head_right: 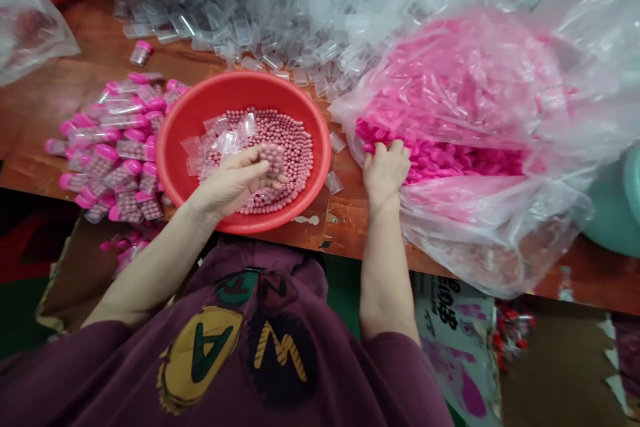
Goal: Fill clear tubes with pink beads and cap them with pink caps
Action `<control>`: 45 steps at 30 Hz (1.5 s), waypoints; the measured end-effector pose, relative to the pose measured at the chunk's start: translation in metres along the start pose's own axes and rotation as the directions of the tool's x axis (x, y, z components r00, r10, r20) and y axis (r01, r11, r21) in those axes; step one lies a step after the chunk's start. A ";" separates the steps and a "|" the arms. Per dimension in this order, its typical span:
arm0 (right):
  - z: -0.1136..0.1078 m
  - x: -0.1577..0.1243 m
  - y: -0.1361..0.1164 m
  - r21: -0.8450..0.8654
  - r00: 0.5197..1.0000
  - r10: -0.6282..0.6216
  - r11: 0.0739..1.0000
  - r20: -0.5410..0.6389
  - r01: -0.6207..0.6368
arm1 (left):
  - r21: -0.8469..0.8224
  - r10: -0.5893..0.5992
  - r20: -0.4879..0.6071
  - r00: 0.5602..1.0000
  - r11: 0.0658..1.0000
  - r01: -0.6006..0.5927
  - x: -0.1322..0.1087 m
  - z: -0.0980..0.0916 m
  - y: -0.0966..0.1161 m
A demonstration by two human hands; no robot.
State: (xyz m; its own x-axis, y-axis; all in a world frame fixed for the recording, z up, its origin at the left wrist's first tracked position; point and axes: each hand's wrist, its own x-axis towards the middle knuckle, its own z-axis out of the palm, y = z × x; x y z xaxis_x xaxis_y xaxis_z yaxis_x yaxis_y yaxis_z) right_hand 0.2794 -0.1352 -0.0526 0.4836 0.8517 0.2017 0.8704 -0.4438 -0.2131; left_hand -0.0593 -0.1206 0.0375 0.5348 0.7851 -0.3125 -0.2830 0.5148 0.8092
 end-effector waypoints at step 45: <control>-0.047 -0.071 -0.127 0.925 0.981 -0.196 0.376 0.016 0.060 | -0.199 -0.017 -0.187 0.982 0.980 -0.021 0.006 -0.012 0.008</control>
State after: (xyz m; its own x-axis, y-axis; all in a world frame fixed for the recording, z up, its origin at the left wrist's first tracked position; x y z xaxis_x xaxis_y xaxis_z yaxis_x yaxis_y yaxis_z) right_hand 0.1393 -0.1523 0.0050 0.3023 0.9265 0.2239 0.2711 0.1416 -0.9521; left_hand -0.0681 -0.1075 0.0365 0.3813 0.8267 -0.4137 -0.4472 0.5566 0.7002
